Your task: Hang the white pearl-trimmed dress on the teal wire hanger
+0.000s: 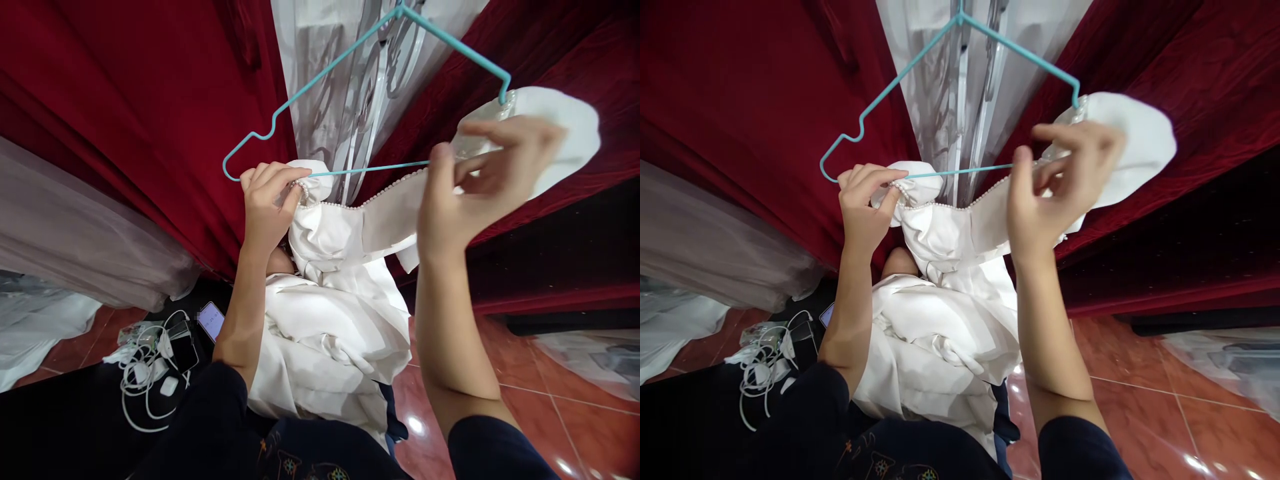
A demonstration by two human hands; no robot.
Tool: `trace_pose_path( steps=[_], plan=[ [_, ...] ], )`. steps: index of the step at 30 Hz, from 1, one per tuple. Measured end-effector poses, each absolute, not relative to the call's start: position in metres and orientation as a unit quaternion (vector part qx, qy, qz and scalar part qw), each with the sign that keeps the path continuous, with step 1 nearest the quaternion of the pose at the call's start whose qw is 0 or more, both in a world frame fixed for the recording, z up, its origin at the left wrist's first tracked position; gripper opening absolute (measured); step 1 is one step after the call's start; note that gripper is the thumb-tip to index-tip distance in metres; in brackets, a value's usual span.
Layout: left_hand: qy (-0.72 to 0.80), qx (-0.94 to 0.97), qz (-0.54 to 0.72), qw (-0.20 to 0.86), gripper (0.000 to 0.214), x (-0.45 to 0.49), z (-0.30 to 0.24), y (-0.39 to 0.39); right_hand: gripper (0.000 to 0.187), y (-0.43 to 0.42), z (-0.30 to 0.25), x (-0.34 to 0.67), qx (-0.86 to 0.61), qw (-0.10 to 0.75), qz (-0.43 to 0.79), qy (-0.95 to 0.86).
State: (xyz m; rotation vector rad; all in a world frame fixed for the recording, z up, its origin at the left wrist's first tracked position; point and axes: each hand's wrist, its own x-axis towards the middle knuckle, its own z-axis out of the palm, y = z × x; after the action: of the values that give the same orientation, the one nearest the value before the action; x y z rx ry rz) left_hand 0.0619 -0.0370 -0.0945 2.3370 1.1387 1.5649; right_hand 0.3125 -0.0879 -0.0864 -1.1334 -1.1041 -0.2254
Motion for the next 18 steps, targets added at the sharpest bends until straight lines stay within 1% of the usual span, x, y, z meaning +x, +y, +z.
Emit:
trace_pose_path(
  steps=[1, 2, 3, 4, 5, 7, 10, 12, 16, 18],
  plan=[
    [0.375, 0.769, 0.515, 0.054, 0.023, 0.062, -0.094, -0.037, 0.023, -0.084, -0.083, 0.323, -0.497, 0.707, -0.167, -0.475],
    [0.374, 0.769, 0.516, 0.053, 0.024, 0.061, -0.094, -0.037, 0.035, -0.081, -0.079, 0.333, -0.492, 0.696, -0.213, -0.478],
    [0.374, 0.768, 0.518, 0.053, 0.025, 0.060, -0.094, -0.037, 0.042, -0.078, -0.075, 0.343, -0.496, 0.680, -0.238, -0.484],
    [0.374, 0.766, 0.520, 0.051, 0.027, 0.059, -0.093, -0.037, 0.043, -0.076, -0.071, 0.351, -0.511, 0.662, -0.235, -0.495],
    [0.375, 0.764, 0.522, 0.049, 0.028, 0.058, -0.093, -0.037, 0.040, -0.074, -0.067, 0.358, -0.527, 0.651, -0.224, -0.498],
    [0.377, 0.762, 0.524, 0.046, 0.029, 0.056, -0.092, -0.038, 0.025, -0.075, -0.059, 0.368, -0.556, 0.640, -0.195, -0.494],
    [0.367, 0.767, 0.524, 0.046, 0.030, 0.054, -0.092, -0.038, 0.013, -0.079, -0.050, 0.380, -0.563, 0.640, -0.178, -0.491],
    [0.357, 0.770, 0.526, 0.047, 0.030, 0.054, -0.092, -0.038, 0.013, -0.081, -0.048, 0.389, -0.556, 0.658, -0.164, -0.481],
    [0.368, 0.768, 0.520, 0.062, 0.027, 0.054, -0.091, -0.037, 0.021, -0.081, -0.049, 0.403, -0.556, 0.704, -0.133, -0.421],
    [0.371, 0.769, 0.517, 0.065, 0.025, 0.052, -0.090, -0.035, 0.017, -0.079, -0.054, 0.410, -0.576, 0.708, -0.113, -0.393]
  ],
)
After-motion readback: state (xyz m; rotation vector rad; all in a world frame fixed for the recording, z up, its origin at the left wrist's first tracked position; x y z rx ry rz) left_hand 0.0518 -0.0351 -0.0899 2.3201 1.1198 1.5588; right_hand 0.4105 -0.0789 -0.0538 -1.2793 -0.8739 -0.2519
